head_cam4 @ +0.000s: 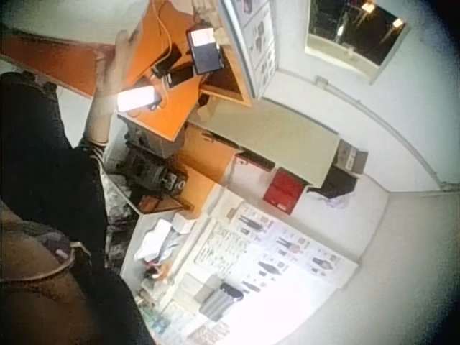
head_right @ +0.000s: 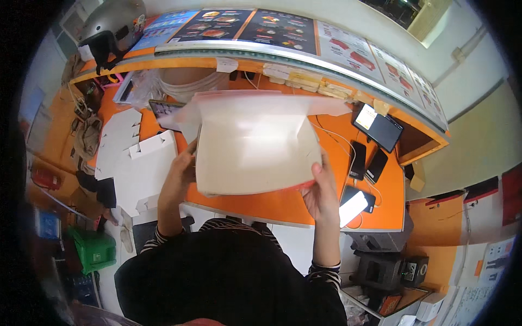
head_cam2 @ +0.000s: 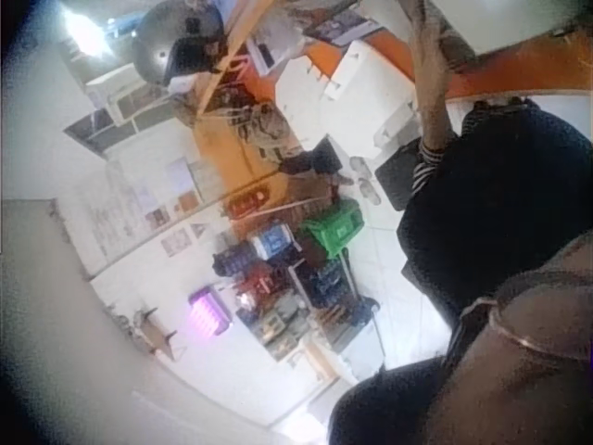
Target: The person assembles flat-packed cardboard boxes by folding the sides and inserting tabs to form the container. They repeatedly pick up a flat sheet, fold it into a box shape, and place the finished unit on a growing stack on the counter.
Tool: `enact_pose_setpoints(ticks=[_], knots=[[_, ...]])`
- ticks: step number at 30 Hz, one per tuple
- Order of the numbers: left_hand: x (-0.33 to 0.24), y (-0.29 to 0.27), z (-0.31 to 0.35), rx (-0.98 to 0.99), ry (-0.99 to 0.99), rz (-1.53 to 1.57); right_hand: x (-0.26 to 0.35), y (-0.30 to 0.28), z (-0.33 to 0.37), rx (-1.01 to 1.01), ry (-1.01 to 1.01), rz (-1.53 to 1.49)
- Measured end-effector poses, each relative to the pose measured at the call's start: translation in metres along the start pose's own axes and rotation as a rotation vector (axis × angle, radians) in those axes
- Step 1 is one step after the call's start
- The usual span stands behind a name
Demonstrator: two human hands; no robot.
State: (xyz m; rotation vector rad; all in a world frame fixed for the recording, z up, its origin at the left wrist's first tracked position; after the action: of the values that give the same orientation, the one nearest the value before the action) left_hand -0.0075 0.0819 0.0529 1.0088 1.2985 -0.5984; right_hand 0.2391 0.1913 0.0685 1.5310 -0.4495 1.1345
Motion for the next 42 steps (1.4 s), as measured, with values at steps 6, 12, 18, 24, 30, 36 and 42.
enact_pose_setpoints(ticks=[6,12,18,24,30,36,42], knots=[[-0.023,-0.056,0.008,-0.36,0.377,-0.215,-0.001,0.018,-0.018,-0.147,-0.088,0.15],[0.012,-0.043,-0.009,-0.168,0.692,-0.211,-0.016,0.025,-0.036,-0.035,-0.253,0.268],[0.04,-0.035,-0.048,-0.098,0.575,-0.189,-0.037,-0.009,-0.044,-0.059,-0.149,0.277],[0.028,-0.029,-0.045,-0.119,0.561,-0.043,-0.017,0.01,-0.047,-0.152,-0.246,0.319],[0.043,-0.039,-0.038,-0.229,0.579,0.187,-0.048,0.02,-0.05,-0.06,-0.172,0.503],[0.033,-0.035,-0.023,-0.279,0.993,-0.117,-0.047,0.02,-0.051,0.133,-0.307,0.67],[0.043,-0.032,-0.024,-0.119,0.902,-0.131,-0.019,0.033,-0.04,0.409,-0.36,1.098]])
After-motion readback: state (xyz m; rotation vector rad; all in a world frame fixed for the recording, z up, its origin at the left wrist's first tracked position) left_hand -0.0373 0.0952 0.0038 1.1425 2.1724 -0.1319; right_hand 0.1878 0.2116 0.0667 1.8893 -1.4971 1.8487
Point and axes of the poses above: each hand's wrist, its own z-axis away from the middle knuckle, its own y-axis out of the palm, x = y × z, the point moved 6 cm from there along -z, towards the middle knuckle, and after that the axes turned 10 degrees about -x, right-handed, at the moved point
